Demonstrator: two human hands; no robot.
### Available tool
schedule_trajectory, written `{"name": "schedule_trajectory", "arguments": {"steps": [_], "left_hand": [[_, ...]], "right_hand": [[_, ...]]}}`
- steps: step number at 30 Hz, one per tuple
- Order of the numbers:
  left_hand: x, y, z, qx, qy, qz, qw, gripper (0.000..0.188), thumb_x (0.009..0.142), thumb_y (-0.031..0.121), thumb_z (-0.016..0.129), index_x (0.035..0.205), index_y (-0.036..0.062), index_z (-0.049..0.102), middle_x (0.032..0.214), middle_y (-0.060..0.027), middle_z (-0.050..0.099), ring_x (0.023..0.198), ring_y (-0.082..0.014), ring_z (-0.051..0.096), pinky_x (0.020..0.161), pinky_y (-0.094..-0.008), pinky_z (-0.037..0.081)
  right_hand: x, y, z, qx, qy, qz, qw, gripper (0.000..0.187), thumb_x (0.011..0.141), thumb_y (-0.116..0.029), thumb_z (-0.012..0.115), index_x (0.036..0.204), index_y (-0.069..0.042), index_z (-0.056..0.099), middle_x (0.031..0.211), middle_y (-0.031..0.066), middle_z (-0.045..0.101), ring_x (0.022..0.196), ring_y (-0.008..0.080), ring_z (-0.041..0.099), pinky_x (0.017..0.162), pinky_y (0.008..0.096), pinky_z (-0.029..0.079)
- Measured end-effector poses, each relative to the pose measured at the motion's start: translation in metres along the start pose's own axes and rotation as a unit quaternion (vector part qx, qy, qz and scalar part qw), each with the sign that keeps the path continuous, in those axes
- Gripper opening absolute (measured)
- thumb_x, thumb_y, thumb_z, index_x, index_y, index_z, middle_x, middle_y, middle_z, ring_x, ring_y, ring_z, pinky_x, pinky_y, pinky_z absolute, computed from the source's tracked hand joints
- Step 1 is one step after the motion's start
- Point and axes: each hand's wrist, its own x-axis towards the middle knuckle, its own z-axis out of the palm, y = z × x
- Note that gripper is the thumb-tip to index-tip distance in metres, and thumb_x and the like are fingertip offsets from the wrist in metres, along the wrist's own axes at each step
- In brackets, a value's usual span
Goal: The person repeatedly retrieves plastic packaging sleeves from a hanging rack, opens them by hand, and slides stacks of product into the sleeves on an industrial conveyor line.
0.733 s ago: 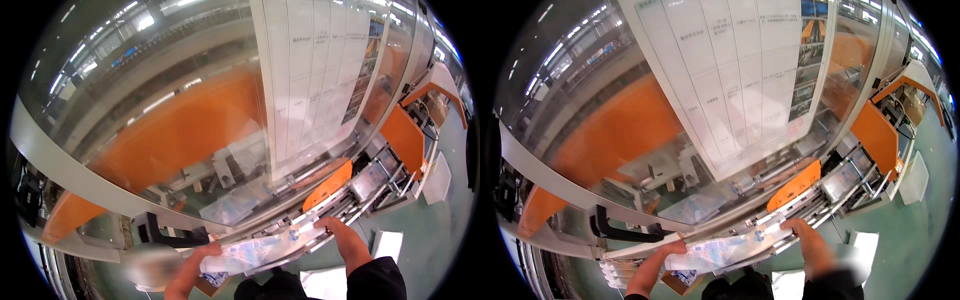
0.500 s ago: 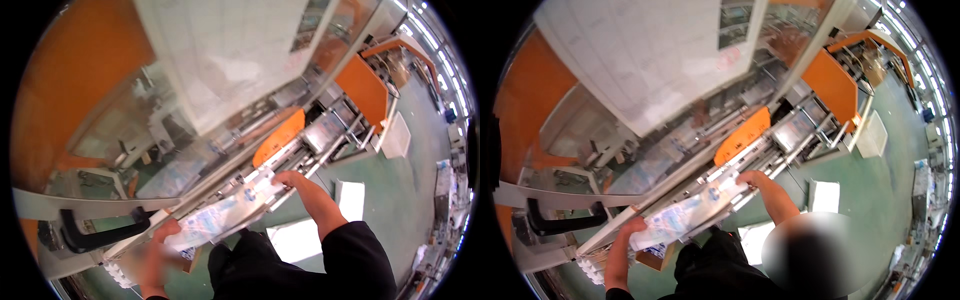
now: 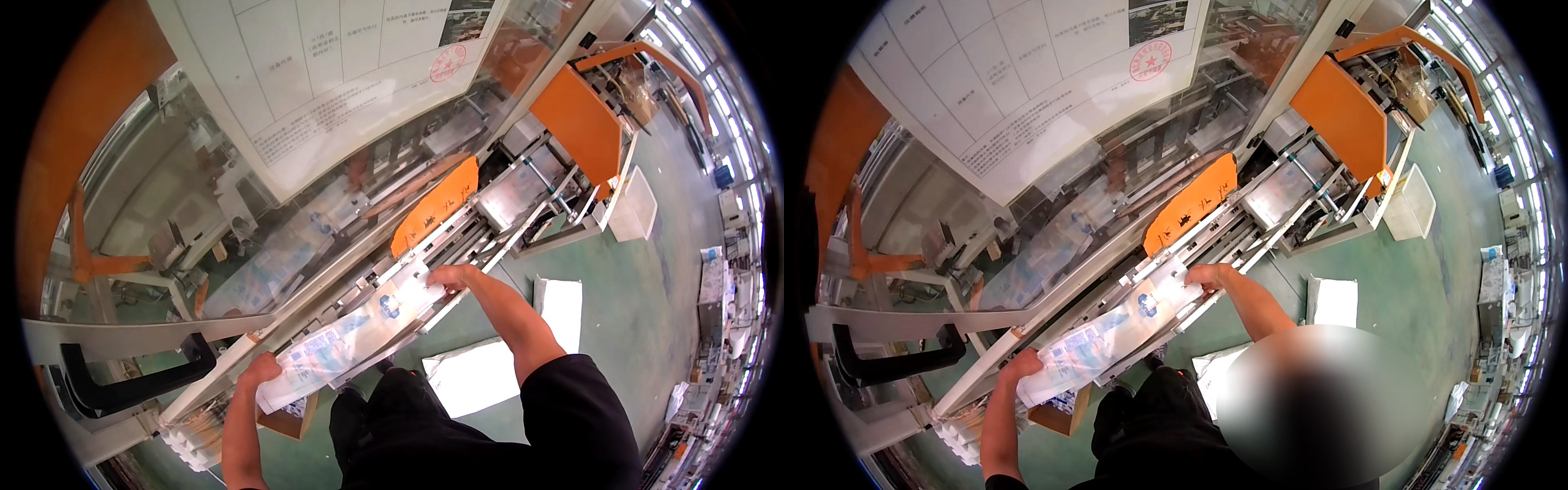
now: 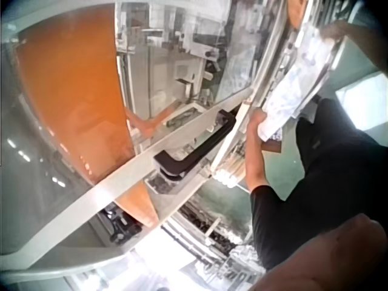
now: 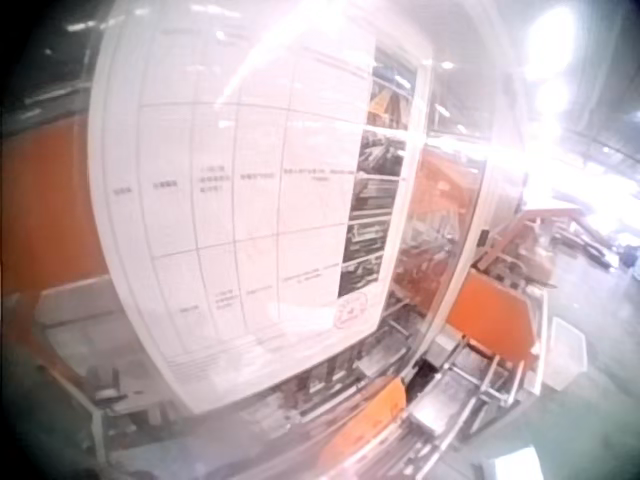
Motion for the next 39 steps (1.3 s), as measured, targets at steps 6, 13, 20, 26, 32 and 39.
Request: {"name": "schedule_trajectory", "arguments": {"steps": [6, 13, 20, 26, 32, 39], "left_hand": [[0.002, 0.000, 0.008, -0.017, 0.003, -0.007, 1.000, 0.042, 0.065, 0.017, 0.050, 0.095, -0.0108, 0.061, 0.102, -0.0309, 0.059, 0.098, -0.0393, 0.058, 0.088, -0.0396, 0.046], [-0.006, 0.011, 0.008, -0.011, -0.010, -0.020, 1.000, 0.040, 0.065, 0.017, 0.050, 0.094, -0.0097, 0.061, 0.103, -0.0305, 0.058, 0.099, -0.0386, 0.058, 0.088, -0.0391, 0.046], [0.005, 0.017, 0.008, 0.023, 0.010, -0.018, 1.000, 0.038, 0.068, 0.018, 0.048, 0.095, -0.0019, 0.065, 0.103, -0.0252, 0.061, 0.097, -0.0366, 0.059, 0.088, -0.0411, 0.046], [0.033, 0.003, 0.046, -0.012, 0.005, -0.014, 1.000, 0.043, 0.070, 0.021, 0.050, 0.106, 0.0010, 0.062, 0.110, -0.0248, 0.058, 0.104, -0.0364, 0.056, 0.092, -0.0404, 0.044], [0.019, -0.037, 0.109, -0.135, 0.033, -0.069, 0.988, 0.045, 0.070, 0.023, 0.053, 0.112, 0.0080, 0.060, 0.109, -0.0230, 0.060, 0.104, -0.0356, 0.057, 0.094, -0.0394, 0.044], [0.075, -0.048, 0.141, -0.122, 0.041, -0.099, 0.987, 0.047, 0.075, 0.025, 0.051, 0.120, 0.0137, 0.056, 0.116, -0.0182, 0.058, 0.110, -0.0352, 0.054, 0.097, -0.0411, 0.041]], "right_hand": [[0.042, 0.012, -0.019, -0.256, -0.015, 0.043, 0.966, 0.034, 0.082, -0.026, 0.061, 0.106, -0.003, 0.057, 0.090, 0.0065, 0.059, 0.075, 0.0174, 0.055, 0.062, 0.0320, 0.047], [0.013, 0.001, 0.005, -0.249, 0.013, -0.012, 0.968, 0.039, 0.084, -0.022, 0.060, 0.117, -0.001, 0.052, 0.097, 0.0052, 0.060, 0.084, 0.0142, 0.053, 0.066, 0.0300, 0.045], [0.056, 0.019, -0.003, -0.518, 0.082, -0.134, 0.841, 0.030, 0.079, -0.027, 0.059, 0.094, -0.001, 0.064, 0.078, 0.0146, 0.065, 0.067, 0.0230, 0.062, 0.061, 0.0369, 0.049], [0.111, 0.056, -0.042, -0.516, 0.015, -0.063, 0.854, 0.027, 0.078, -0.026, 0.057, 0.085, -0.001, 0.065, 0.080, 0.0141, 0.066, 0.068, 0.0252, 0.065, 0.060, 0.0375, 0.051], [0.064, -0.013, 0.028, -0.534, 0.057, 0.044, 0.843, 0.035, 0.079, -0.037, 0.063, 0.102, -0.010, 0.065, 0.099, 0.0081, 0.066, 0.087, 0.0249, 0.063, 0.073, 0.0374, 0.051], [0.017, -0.020, 0.016, -0.633, 0.193, -0.003, 0.750, 0.025, 0.080, -0.027, 0.059, 0.098, -0.013, 0.068, 0.108, 0.0094, 0.064, 0.097, 0.0271, 0.062, 0.077, 0.0350, 0.050]]}}
